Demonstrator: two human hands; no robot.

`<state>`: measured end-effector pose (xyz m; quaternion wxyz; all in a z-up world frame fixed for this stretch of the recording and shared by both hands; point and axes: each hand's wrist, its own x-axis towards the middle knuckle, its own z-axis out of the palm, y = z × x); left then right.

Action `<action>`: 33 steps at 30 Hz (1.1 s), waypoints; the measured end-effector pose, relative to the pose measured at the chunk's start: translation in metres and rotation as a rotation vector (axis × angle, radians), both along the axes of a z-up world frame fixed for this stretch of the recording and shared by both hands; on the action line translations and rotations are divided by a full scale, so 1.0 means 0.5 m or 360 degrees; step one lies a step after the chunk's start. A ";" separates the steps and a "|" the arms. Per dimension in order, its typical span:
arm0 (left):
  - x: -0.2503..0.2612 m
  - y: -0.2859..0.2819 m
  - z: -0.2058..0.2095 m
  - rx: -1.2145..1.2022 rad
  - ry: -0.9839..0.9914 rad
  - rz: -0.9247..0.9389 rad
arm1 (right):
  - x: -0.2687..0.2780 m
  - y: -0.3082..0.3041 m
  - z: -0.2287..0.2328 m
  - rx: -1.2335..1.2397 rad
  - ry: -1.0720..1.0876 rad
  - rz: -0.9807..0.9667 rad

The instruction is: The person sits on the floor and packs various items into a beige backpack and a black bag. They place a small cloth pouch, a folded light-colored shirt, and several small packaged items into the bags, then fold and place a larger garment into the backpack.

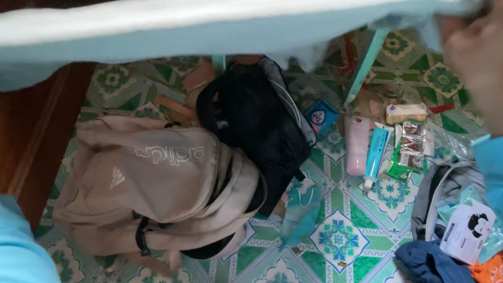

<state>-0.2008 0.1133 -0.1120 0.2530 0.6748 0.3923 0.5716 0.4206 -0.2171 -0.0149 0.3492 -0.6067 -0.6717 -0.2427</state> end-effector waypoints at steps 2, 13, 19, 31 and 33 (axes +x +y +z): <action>-0.052 -0.028 -0.027 -0.0090 -0.0003 -0.0113 | -0.018 -0.010 -0.060 -0.0185 -0.0054 0.0071; -0.216 -0.034 -0.333 -0.1462 0.1696 -0.0426 | -0.141 -0.051 -0.428 -0.1667 -0.0112 0.0020; -0.240 -0.005 -0.365 -0.1695 0.2123 -0.0621 | -0.105 -0.049 -0.432 -0.2479 0.0001 0.0098; -0.035 -0.033 -0.329 -0.0849 0.1653 0.0047 | -0.038 -0.024 -0.618 -0.1780 0.0810 0.0039; -0.004 -0.029 -0.342 -0.0668 0.1471 0.0002 | -0.040 0.016 -0.621 -0.1584 0.1108 -0.0137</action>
